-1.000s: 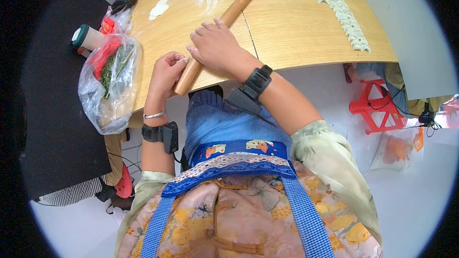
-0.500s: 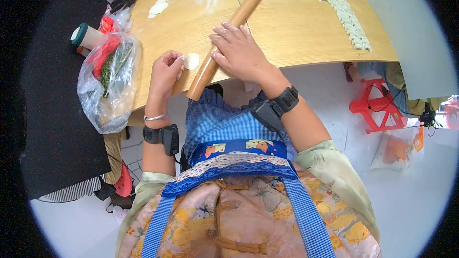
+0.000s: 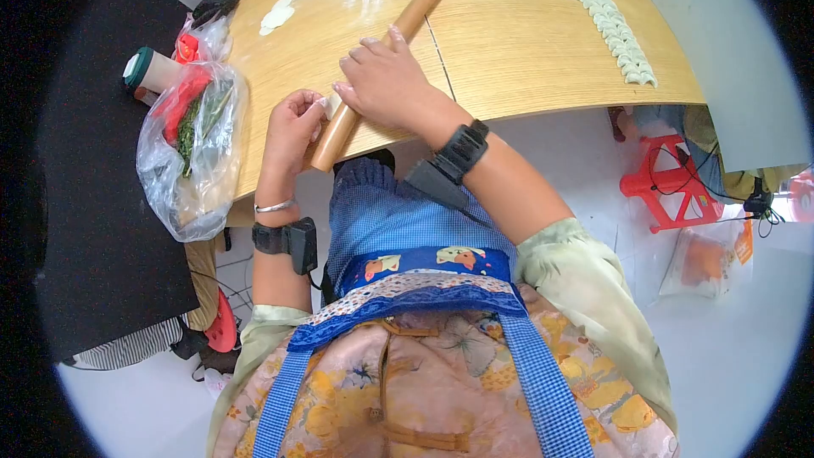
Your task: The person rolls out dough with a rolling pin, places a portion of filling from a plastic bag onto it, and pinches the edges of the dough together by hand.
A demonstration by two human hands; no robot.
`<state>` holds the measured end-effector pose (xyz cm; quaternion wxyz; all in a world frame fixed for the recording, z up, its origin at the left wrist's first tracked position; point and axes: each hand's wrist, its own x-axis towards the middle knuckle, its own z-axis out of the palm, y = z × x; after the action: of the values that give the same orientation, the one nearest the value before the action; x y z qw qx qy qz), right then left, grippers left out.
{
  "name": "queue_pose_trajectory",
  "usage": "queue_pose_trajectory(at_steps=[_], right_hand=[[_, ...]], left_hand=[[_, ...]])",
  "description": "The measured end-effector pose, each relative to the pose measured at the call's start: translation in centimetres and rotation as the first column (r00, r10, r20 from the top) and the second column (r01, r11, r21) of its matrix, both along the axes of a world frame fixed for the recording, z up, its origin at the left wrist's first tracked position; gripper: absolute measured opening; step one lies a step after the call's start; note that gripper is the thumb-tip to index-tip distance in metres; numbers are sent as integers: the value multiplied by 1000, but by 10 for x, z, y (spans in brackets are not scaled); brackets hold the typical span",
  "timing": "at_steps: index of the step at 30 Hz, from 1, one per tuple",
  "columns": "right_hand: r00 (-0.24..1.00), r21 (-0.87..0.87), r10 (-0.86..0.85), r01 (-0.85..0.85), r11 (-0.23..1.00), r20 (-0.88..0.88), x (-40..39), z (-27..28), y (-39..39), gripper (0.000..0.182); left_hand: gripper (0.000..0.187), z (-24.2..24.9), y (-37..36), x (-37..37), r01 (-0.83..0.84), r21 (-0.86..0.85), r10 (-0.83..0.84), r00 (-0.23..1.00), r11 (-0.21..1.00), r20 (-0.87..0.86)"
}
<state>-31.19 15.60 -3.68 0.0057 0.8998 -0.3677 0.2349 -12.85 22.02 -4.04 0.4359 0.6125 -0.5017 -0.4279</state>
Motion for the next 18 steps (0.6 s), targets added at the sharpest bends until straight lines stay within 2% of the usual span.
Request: queue_pose_trajectory(at_steps=[2, 6, 9, 12, 14, 18], right_hand=[[996, 73, 19, -13, 997, -89, 12, 7, -6, 46], [995, 43, 20, -16, 999, -103, 27, 4, -14, 44], [998, -3, 27, -28, 1000, -48, 23, 1, -14, 44], [999, 86, 12, -8, 996, -48, 5, -2, -5, 46], [998, 18, -27, 26, 999, 60, -12, -11, 4, 47], [996, 19, -67, 66, 998, 59, -39, -17, 24, 49]], left_hand=[[9, -1, -1, 1, 13, 11, -13, 1000, 1000, -3], [10, -2, -2, 2, -30, 2, 30, 999, 1000, -38], [11, 0, 0, 2, -26, -4, 26, 999, 1000, -26], [11, 0, 1, 2, 0, -1, 0, 998, 1000, -56], [11, 1, 2, 0, -7, -9, 7, 1000, 1000, -28], [11, 5, 3, -3, -18, 9, 18, 1000, 1000, 9]])
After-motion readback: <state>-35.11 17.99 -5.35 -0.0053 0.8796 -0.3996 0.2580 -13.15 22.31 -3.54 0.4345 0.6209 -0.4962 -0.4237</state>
